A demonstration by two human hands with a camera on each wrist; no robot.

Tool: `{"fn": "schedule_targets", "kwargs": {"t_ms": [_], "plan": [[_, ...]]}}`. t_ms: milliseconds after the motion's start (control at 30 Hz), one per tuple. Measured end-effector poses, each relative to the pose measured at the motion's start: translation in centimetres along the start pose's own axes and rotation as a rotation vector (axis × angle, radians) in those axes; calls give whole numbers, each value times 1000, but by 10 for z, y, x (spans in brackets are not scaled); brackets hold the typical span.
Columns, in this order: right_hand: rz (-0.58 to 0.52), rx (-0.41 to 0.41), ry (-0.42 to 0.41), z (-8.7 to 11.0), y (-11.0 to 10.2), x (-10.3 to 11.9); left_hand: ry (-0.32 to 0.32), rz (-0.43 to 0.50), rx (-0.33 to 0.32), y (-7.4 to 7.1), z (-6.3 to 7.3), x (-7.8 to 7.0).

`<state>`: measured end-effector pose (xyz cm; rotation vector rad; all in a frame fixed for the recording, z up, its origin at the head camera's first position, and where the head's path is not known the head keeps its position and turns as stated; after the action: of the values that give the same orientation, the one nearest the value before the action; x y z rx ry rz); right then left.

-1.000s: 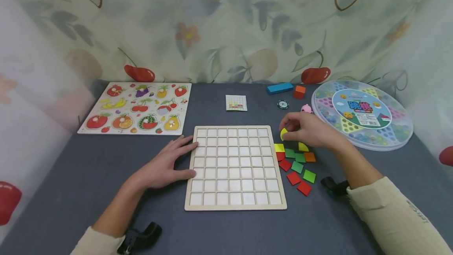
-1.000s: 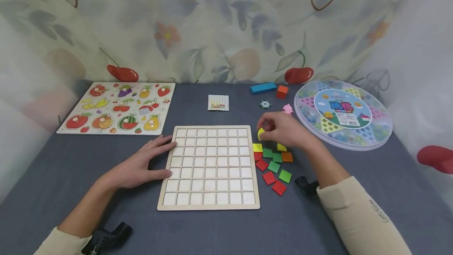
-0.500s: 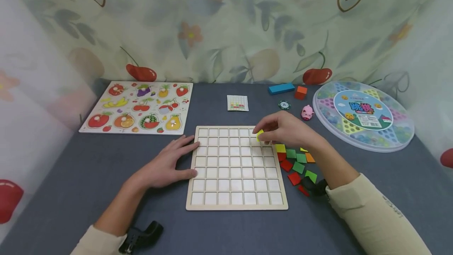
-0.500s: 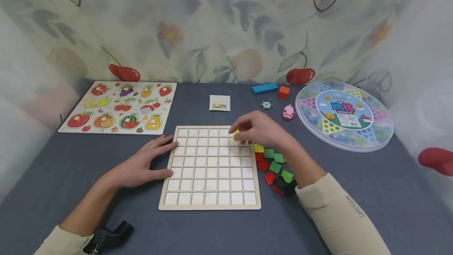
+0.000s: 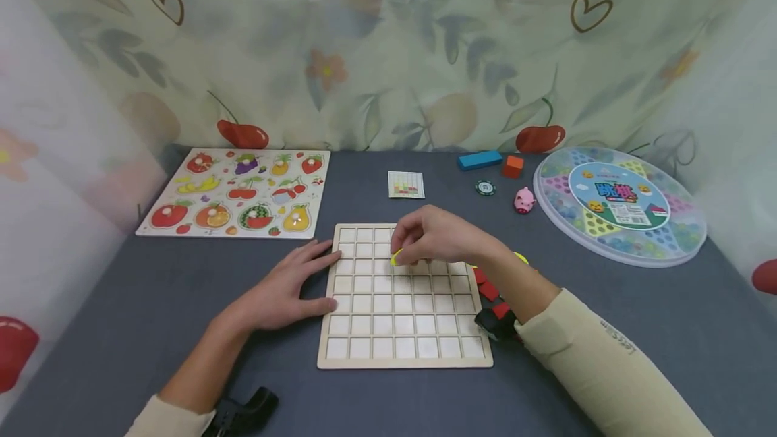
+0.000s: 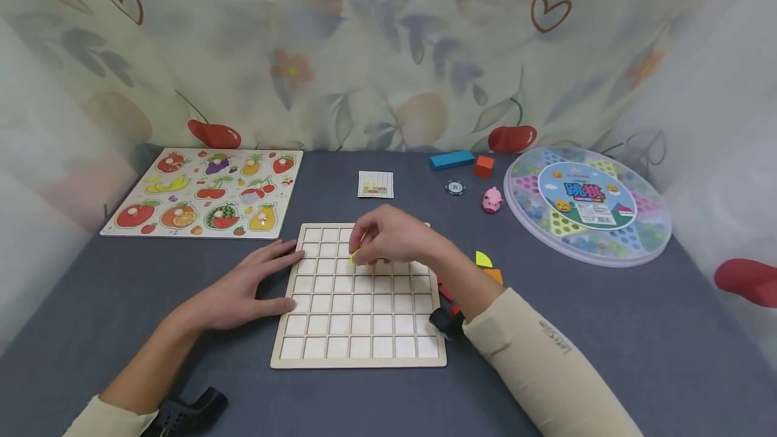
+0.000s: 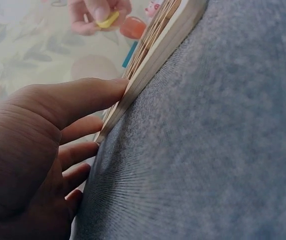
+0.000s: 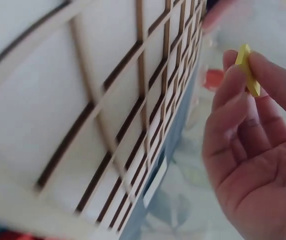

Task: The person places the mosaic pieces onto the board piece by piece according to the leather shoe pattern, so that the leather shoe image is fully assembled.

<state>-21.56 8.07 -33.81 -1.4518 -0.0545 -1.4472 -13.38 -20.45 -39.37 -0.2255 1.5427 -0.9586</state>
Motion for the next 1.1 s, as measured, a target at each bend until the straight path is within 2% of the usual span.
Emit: {"fn": "schedule_targets", "kwargs": {"t_ms": [267, 433, 700, 1100], "plan": [[71, 179, -24, -30, 17, 21, 4, 4, -6, 0, 0, 3], [104, 234, 5, -42, 27, 29, -16, 9, -2, 1, -2, 4], [164, 235, 31, -50, 38, 32, 9, 2, -9, 1, 1, 3], [364, 226, -56, -50, 39, 36, 16, -6, -11, 1, 1, 3]]}}
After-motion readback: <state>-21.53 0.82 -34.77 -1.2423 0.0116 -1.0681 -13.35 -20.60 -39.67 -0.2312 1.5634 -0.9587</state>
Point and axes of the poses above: each hand's wrist, its own z-axis away from the middle knuckle, its own y-axis out of the palm, x = y × z, the point moved 1 cm from there along -z, towards the middle knuckle, and after that the axes turned 8 degrees about z, right-handed, at the moved point
